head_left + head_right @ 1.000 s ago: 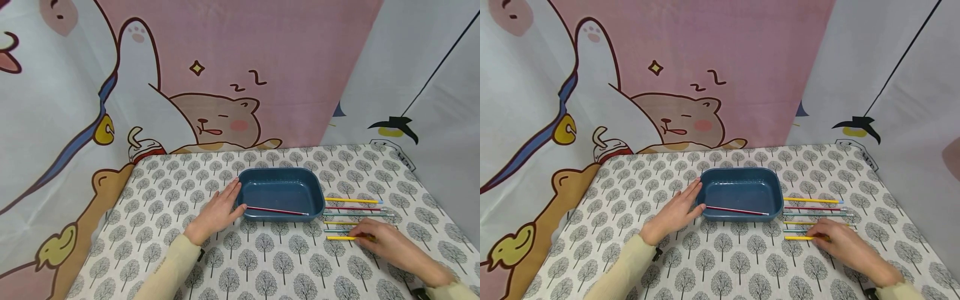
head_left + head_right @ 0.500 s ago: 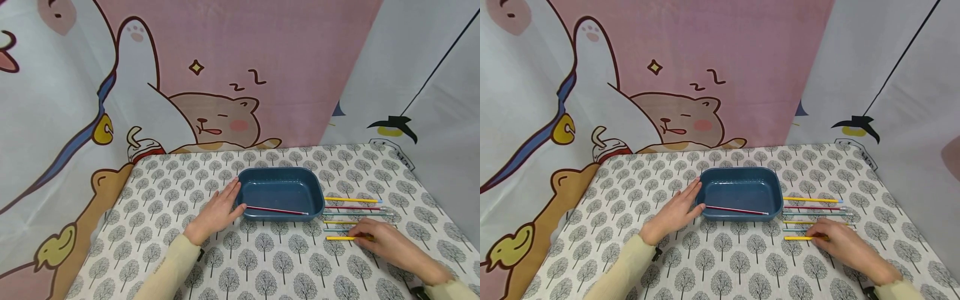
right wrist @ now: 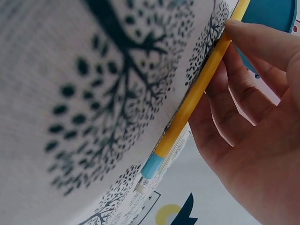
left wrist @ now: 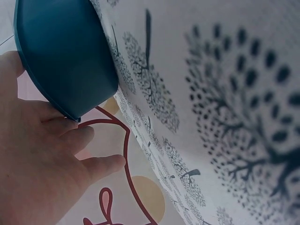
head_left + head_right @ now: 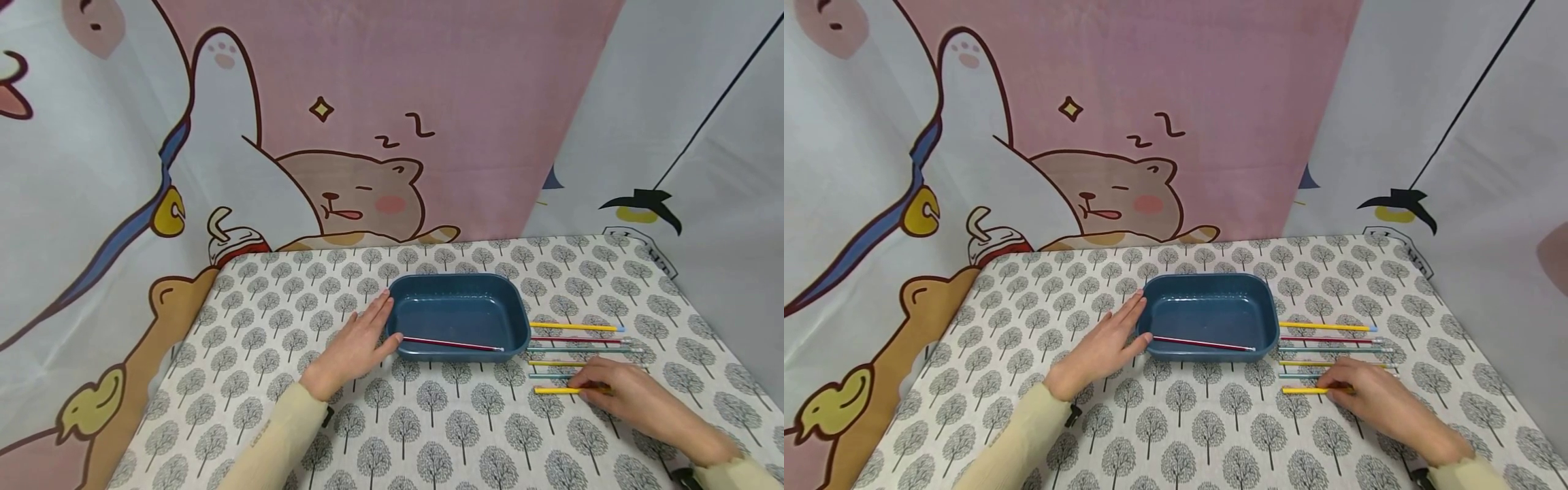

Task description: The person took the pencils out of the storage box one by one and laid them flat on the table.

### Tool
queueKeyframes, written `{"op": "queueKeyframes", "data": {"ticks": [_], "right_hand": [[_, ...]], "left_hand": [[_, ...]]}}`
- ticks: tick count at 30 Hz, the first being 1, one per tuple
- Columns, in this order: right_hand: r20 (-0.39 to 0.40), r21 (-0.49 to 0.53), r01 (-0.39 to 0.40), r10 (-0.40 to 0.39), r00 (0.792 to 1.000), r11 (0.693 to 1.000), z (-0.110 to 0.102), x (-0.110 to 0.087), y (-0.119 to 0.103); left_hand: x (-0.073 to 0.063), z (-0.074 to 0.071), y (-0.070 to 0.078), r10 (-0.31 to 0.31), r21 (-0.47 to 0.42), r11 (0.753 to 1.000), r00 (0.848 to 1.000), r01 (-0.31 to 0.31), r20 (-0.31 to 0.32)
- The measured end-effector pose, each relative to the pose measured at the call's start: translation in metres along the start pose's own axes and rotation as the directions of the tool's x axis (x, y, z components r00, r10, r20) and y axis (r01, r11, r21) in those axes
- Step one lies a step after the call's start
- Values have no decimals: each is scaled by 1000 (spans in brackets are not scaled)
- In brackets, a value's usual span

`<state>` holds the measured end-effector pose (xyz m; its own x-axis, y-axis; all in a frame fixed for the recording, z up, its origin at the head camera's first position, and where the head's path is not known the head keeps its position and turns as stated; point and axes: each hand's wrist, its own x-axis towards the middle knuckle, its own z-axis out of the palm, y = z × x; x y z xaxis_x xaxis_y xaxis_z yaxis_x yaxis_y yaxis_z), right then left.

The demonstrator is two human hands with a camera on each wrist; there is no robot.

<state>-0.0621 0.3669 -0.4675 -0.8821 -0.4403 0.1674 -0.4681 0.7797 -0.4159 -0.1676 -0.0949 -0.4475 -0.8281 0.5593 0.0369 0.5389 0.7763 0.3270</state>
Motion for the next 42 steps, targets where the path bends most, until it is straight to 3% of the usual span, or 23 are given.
{"op": "queueKeyframes", "data": {"ticks": [13,22,32,42], "right_hand": [[19,-34,-20,21,1000,999,-1,1,-2],[66,-24,-186,187,980,982,-7,3,-12],[-100,-65,-101,94,991,993,-25,23,-40],[-176,12,-12,14,984,1000,-32,60,-73]], "left_hand": [[0,0,0,5,-2,1000,1000,-5,-5],[0,0,-1,11,10,1000,1000,-11,4],[0,0,-1,1,-3,1000,1000,-1,0],[0,1,0,-7,-7,1000,1000,7,6]]}}
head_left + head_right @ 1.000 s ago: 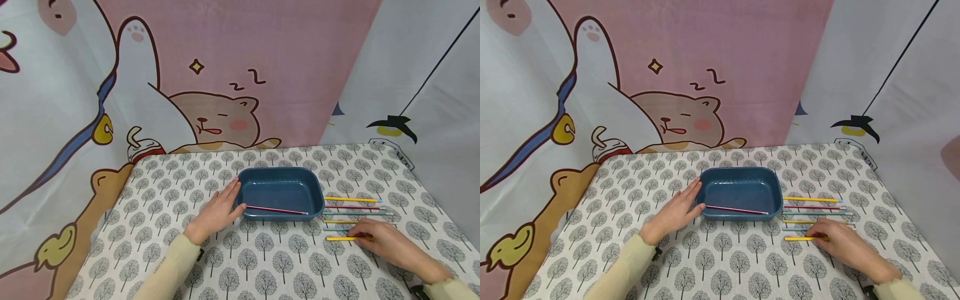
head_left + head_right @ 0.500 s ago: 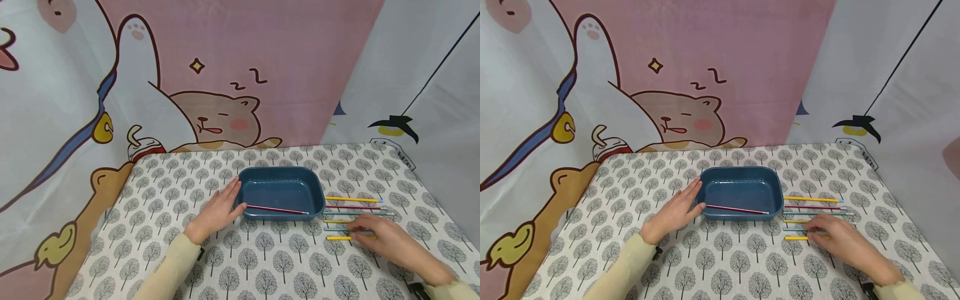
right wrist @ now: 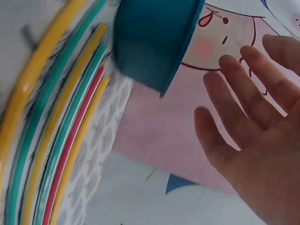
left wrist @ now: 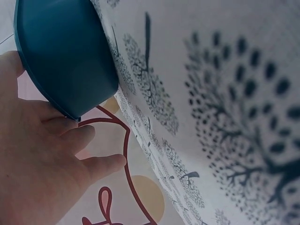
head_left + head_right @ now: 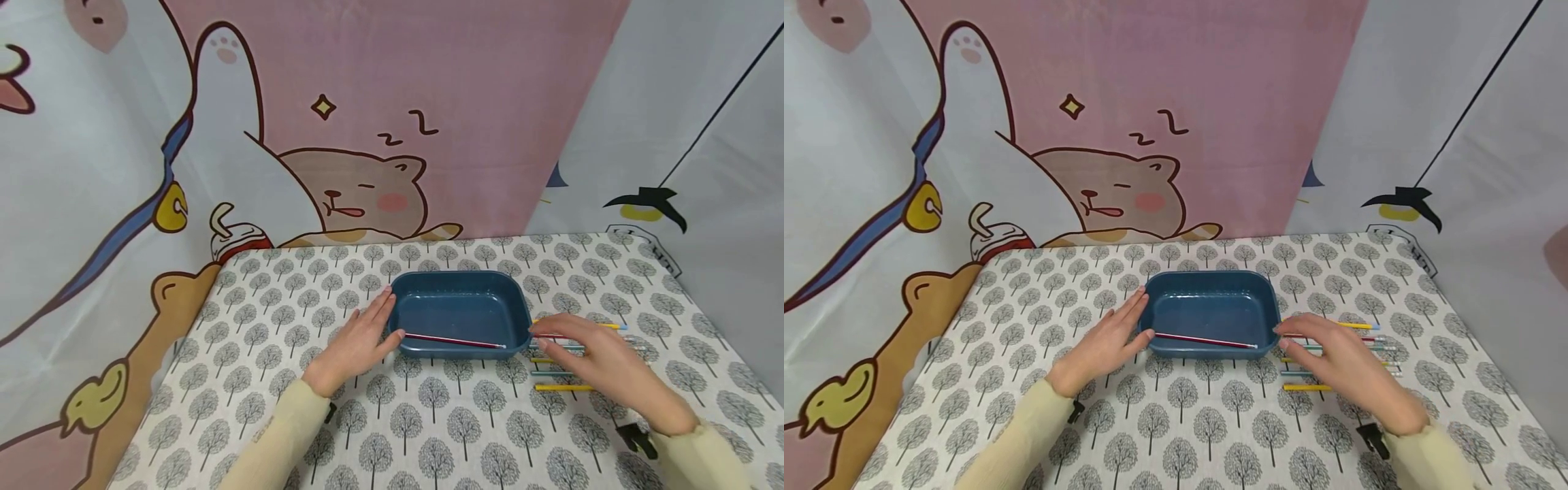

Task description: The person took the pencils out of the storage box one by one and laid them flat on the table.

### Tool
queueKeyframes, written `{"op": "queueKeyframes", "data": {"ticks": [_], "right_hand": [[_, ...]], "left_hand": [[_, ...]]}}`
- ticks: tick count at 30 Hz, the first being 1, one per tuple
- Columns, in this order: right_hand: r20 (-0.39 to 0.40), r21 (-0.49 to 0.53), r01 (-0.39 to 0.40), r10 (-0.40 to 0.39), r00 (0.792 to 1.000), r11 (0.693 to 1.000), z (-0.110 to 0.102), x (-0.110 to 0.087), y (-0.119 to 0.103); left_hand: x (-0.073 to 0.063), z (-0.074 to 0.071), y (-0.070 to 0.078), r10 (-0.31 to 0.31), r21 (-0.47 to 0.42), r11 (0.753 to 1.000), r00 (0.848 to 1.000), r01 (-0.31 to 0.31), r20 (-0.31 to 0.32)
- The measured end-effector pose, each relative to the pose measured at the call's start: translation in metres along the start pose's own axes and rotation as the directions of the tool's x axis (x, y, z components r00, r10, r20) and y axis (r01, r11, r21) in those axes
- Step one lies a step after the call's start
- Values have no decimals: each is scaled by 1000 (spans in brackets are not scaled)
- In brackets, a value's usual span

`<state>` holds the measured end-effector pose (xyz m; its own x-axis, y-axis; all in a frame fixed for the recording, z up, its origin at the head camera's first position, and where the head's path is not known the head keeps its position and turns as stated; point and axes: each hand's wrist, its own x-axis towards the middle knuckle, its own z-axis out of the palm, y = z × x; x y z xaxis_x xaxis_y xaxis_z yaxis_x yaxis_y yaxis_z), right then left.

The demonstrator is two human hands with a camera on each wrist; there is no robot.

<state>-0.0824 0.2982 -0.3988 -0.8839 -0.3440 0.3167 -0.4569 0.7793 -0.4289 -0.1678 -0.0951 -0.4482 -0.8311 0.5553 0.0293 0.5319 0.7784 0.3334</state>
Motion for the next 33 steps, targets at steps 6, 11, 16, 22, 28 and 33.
{"op": "queueKeyframes", "data": {"ticks": [6,11,16,22,28,33], "right_hand": [[4,77,62,-63,998,995,16,25,-9],[48,171,51,-60,997,984,34,44,-18],[88,210,30,-49,995,977,52,60,-29],[131,233,7,-38,991,972,73,77,-40],[170,232,-25,-15,985,972,90,92,-46],[200,213,-48,5,980,976,99,103,-48]], "left_hand": [[-1,-1,-1,-1,4,1000,1000,1,-2],[-1,-1,-2,-7,0,1000,1000,7,-1],[0,2,-1,-11,-14,1000,1000,11,3],[1,4,0,-6,-12,1000,1000,6,4],[2,3,-1,-13,3,1000,1000,12,6],[2,1,-2,-16,5,1000,1000,16,14]]}}
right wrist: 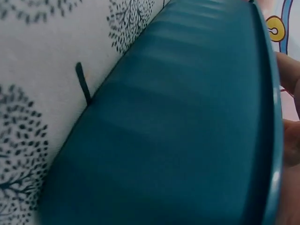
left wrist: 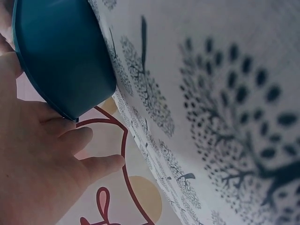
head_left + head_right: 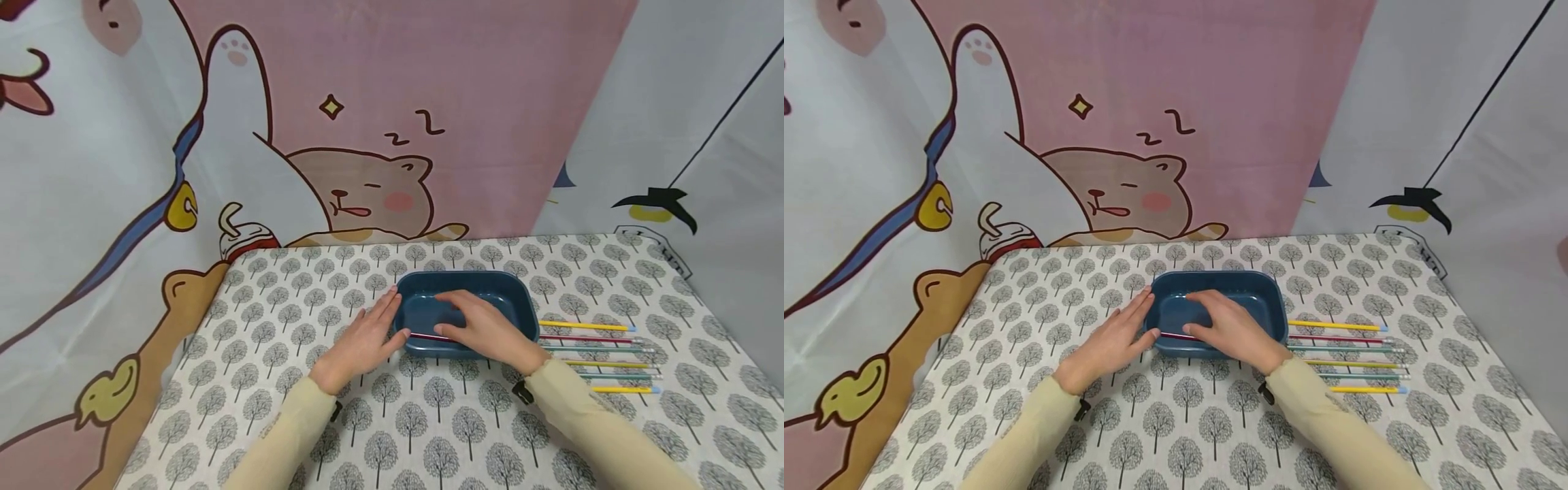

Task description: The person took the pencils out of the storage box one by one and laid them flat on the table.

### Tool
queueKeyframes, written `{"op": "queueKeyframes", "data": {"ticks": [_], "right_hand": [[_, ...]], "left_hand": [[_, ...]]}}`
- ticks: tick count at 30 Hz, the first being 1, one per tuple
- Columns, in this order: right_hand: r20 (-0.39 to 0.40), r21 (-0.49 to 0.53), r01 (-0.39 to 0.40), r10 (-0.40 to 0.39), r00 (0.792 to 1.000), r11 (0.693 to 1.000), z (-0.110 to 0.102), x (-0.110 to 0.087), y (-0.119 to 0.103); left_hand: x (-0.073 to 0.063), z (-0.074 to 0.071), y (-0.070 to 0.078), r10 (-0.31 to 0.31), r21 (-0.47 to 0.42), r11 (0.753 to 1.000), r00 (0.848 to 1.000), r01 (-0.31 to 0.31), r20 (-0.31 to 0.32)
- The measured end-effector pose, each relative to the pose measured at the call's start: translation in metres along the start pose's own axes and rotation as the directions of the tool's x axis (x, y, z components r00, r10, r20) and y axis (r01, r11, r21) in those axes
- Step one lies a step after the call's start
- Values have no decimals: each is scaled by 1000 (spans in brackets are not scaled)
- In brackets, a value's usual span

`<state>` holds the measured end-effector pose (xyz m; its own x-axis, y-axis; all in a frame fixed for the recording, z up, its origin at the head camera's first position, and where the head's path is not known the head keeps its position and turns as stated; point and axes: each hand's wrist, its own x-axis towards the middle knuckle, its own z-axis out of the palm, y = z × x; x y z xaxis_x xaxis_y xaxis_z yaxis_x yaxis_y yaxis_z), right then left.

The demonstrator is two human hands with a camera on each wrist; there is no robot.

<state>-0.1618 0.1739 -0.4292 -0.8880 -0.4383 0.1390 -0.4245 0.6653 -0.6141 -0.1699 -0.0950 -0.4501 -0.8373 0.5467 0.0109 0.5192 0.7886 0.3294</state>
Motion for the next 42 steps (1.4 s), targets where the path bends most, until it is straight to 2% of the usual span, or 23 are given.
{"op": "queueKeyframes", "data": {"ticks": [5,13,26,33,42], "right_hand": [[52,-11,-26,26,998,1000,3,10,0],[129,-93,-44,56,990,995,10,21,6],[277,-70,-61,78,958,996,12,32,12],[311,-98,-43,71,948,994,14,34,13],[341,-85,-12,40,939,996,12,34,12]], "left_hand": [[0,-1,0,8,0,1000,1000,-8,1],[-1,-2,0,14,-5,1000,1000,-14,2],[0,-1,-1,17,7,1000,1000,-17,-3],[-1,-1,0,8,-1,1000,1000,-8,-1],[-1,-1,1,12,-3,1000,1000,-12,5]]}}
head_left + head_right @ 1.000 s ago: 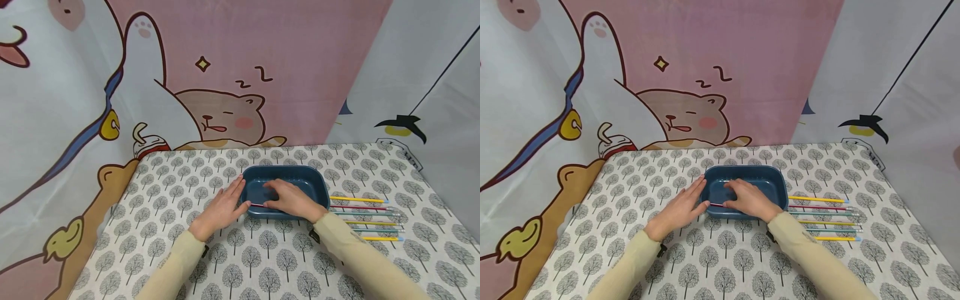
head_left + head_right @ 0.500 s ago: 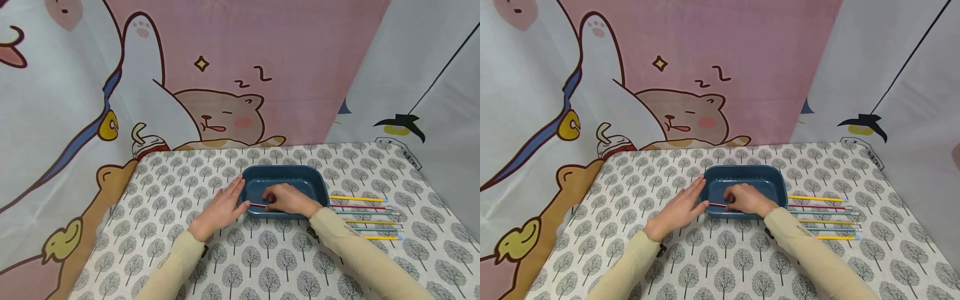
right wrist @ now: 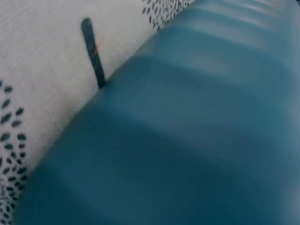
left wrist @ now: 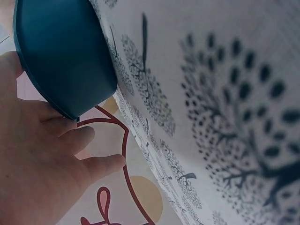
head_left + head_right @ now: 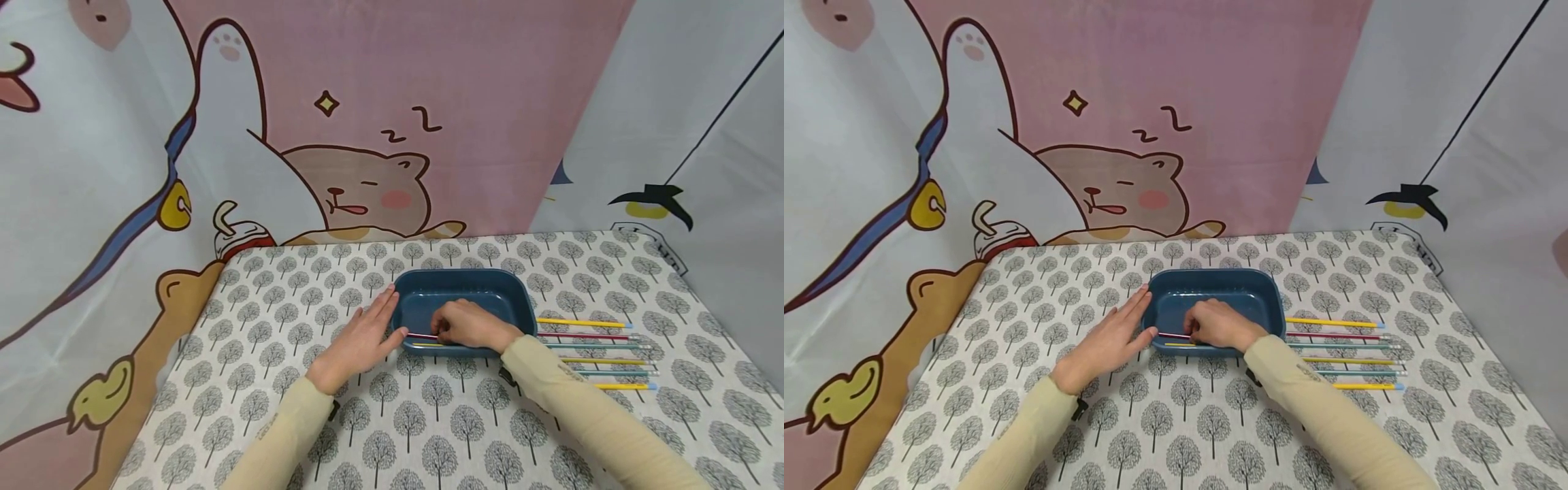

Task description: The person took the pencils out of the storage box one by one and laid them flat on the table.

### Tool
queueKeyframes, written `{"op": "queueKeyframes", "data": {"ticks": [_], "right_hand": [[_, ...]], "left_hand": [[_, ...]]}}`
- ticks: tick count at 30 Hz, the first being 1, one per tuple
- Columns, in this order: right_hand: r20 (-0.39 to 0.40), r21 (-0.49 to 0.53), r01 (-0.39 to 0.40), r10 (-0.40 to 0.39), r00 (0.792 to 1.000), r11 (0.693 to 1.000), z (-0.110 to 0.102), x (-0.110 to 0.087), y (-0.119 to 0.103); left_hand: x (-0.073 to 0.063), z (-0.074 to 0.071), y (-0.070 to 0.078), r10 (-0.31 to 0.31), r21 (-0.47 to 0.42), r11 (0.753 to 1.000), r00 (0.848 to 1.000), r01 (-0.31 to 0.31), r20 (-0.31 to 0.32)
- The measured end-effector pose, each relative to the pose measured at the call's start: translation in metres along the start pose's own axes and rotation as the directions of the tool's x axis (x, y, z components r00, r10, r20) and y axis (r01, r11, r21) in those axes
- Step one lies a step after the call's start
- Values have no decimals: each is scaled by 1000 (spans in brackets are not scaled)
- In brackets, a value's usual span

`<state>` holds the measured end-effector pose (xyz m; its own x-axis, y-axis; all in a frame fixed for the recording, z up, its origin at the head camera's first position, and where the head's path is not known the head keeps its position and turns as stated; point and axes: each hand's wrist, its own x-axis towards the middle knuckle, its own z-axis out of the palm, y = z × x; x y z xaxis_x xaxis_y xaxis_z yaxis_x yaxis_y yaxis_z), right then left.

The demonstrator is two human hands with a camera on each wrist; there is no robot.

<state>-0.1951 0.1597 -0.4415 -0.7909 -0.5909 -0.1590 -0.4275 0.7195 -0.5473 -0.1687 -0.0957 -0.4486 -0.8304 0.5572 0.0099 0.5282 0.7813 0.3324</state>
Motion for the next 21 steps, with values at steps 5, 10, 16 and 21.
{"op": "queueKeyframes", "data": {"ticks": [5,10,16,21], "right_hand": [[7,-9,2,-2,1000,1000,-1,0,-1],[-9,-20,-21,21,1000,1000,-1,-2,-1],[-80,-50,-30,26,996,998,-4,-8,-1],[-144,-47,2,-9,989,999,-9,-17,-3]], "left_hand": [[0,0,0,7,4,1000,1000,-7,-12],[1,1,0,1,-6,1000,1000,-1,-8],[1,1,1,-3,-22,1000,1000,3,-15],[0,-1,1,-14,-23,1000,1000,14,-6]]}}
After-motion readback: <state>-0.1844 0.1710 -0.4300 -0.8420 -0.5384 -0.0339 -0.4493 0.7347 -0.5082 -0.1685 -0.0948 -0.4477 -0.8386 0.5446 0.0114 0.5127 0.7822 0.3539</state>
